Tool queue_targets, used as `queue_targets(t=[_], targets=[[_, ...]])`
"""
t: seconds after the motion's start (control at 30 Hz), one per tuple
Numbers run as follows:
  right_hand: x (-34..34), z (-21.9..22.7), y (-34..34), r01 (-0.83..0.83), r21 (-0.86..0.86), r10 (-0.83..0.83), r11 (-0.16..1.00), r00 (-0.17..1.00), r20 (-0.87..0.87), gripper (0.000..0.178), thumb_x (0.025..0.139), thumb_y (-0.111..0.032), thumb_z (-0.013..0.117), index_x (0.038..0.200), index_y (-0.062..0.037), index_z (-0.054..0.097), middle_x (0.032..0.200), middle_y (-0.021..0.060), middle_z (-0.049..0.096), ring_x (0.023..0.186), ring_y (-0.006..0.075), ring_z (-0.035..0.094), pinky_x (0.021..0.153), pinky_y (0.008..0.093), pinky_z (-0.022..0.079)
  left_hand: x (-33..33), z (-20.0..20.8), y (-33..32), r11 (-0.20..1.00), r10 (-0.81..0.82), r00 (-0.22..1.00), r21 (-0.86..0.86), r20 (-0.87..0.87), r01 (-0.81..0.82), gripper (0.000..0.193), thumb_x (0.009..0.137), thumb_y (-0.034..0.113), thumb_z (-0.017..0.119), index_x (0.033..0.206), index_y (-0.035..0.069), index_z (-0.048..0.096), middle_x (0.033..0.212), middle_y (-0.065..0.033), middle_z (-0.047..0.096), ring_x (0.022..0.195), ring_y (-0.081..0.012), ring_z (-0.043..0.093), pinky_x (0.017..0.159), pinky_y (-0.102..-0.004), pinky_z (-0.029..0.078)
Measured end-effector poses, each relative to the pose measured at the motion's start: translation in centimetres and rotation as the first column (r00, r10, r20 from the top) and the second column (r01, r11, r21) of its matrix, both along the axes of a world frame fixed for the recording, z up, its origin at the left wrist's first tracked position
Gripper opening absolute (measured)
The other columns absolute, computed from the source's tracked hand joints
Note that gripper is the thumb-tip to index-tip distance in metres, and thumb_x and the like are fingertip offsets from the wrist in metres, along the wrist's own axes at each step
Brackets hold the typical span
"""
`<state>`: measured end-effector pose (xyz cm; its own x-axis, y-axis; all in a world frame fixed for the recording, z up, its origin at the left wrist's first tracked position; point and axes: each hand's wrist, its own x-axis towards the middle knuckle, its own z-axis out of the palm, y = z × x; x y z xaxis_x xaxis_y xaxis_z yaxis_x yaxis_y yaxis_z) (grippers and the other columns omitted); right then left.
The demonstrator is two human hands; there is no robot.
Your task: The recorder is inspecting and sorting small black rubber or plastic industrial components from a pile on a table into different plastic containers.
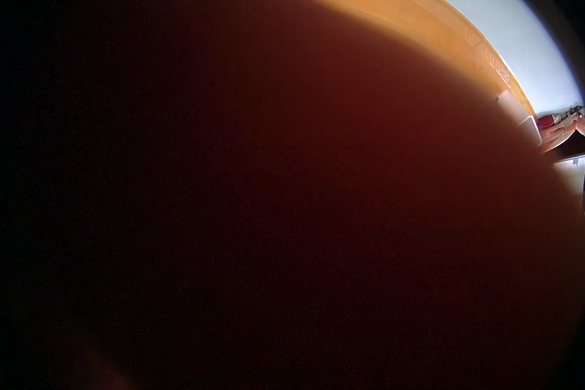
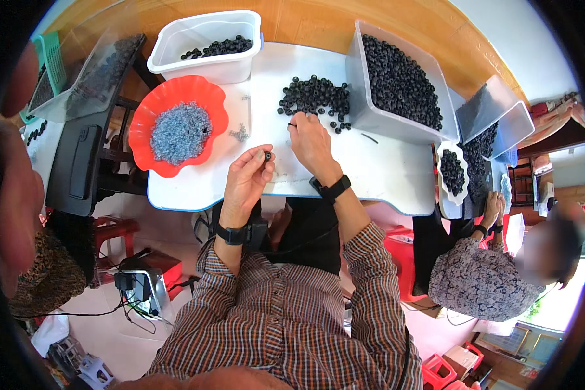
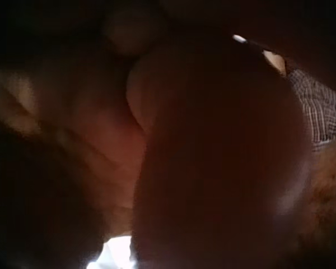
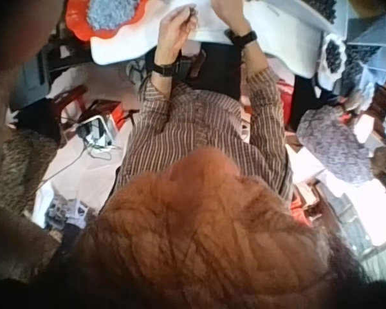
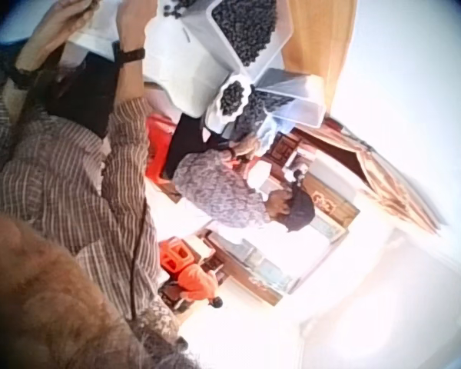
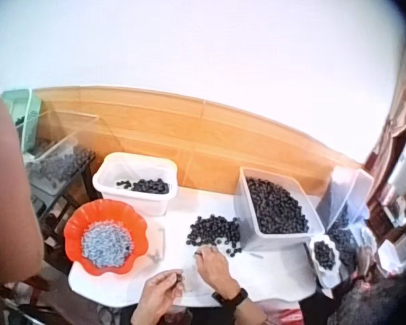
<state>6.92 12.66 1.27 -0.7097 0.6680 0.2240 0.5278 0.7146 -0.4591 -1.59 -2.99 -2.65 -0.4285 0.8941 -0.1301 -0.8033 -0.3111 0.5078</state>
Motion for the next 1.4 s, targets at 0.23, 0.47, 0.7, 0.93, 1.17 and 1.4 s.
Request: queue_targets(t=[0.23, 0.47, 0.7, 0.93, 1.17, 1.4], targets=[[2.6, 1.2, -4.3, -0.183, -0.349, 0.055, 0.919, 0.936, -0.346, 0.01, 0.086, -0.003, 0.063, 0.092, 0.005, 0.059, 0.072, 0.0164, 0.066, 0.06, 0.0203, 0.068, 0.053, 0.0315, 0.052, -0.4, 0.3, -0.4, 0.998, 0.004, 0.993, -0.068, -0.116, -0.012, 0.029, 0.098, 0.009, 0.057, 0.122, -0.006, 0.06, 0.092, -0.0088, 0.066, 0.073, -0.0105, 0.058, 0.066, -0.0216, 0.048], [4.7, 2.0, -5.7, -0.112, -0.417, -0.022, 0.902, 0.953, -0.303, 0.013, 0.088, -0.005, 0.064, 0.096, 0.0048, 0.063, 0.075, 0.0129, 0.07, 0.065, 0.0153, 0.068, 0.057, 0.0275, 0.053, 1.7, -0.1, 0.7, 0.988, -0.042, 0.981, -0.151, -0.187, 0.014, 0.024, 0.099, 0.009, 0.054, 0.114, -0.008, 0.063, 0.085, -0.0072, 0.065, 0.07, -0.0117, 0.058, 0.064, -0.0228, 0.047], [5.3, 1.6, -7.1, -0.242, -0.526, -0.122, 0.815, 0.816, -0.565, 0.011, 0.089, -0.001, 0.063, 0.099, 0.0049, 0.064, 0.084, 0.0098, 0.069, 0.071, 0.0115, 0.067, 0.063, 0.0249, 0.055, 2.1, -0.1, 0.2, 0.993, -0.027, 0.987, -0.118, -0.156, 0.008, 0.022, 0.098, 0.007, 0.055, 0.113, -0.005, 0.064, 0.088, -0.0081, 0.066, 0.072, -0.0118, 0.06, 0.063, -0.0229, 0.049], [4.9, 1.3, -6.3, -0.184, -0.641, -0.229, 0.745, 0.832, -0.505, 0.014, 0.091, -0.001, 0.063, 0.104, 0.0036, 0.065, 0.087, 0.0061, 0.067, 0.071, 0.0086, 0.063, 0.063, 0.0234, 0.054, 2.2, 0.9, 0.5, 0.998, -0.047, 0.992, -0.035, -0.115, 0.044, 0.024, 0.098, 0.009, 0.056, 0.116, -0.005, 0.064, 0.087, -0.007, 0.067, 0.07, -0.0103, 0.06, 0.063, -0.022, 0.051], [5.3, 0.8, -5.4, -0.238, -0.711, -0.24, 0.661, 0.831, -0.502, 0.015, 0.091, -0.005, 0.065, 0.105, 0.0008, 0.066, 0.086, 0.0036, 0.067, 0.069, 0.0054, 0.06, 0.06, 0.0208, 0.049, 2.2, 0.6, 0.8, 0.998, -0.062, 0.996, -0.02, -0.071, 0.061, 0.023, 0.098, 0.01, 0.056, 0.115, -0.004, 0.064, 0.087, -0.0065, 0.067, 0.072, -0.0105, 0.061, 0.064, -0.0217, 0.051], [5.7, 0.6, -5.6, -0.247, -0.695, -0.237, 0.675, 0.82, -0.521, 0.012, 0.09, -0.003, 0.066, 0.102, -0.0004, 0.068, 0.089, 0.0007, 0.064, 0.072, 0.0056, 0.059, 0.061, 0.0195, 0.048, 2.7, 1.1, 1.2, 0.999, -0.033, 0.995, -0.004, 0.095, 0.033, 0.023, 0.099, 0.008, 0.055, 0.115, -0.007, 0.062, 0.091, -0.0082, 0.067, 0.072, -0.0107, 0.062, 0.066, -0.0214, 0.052]])
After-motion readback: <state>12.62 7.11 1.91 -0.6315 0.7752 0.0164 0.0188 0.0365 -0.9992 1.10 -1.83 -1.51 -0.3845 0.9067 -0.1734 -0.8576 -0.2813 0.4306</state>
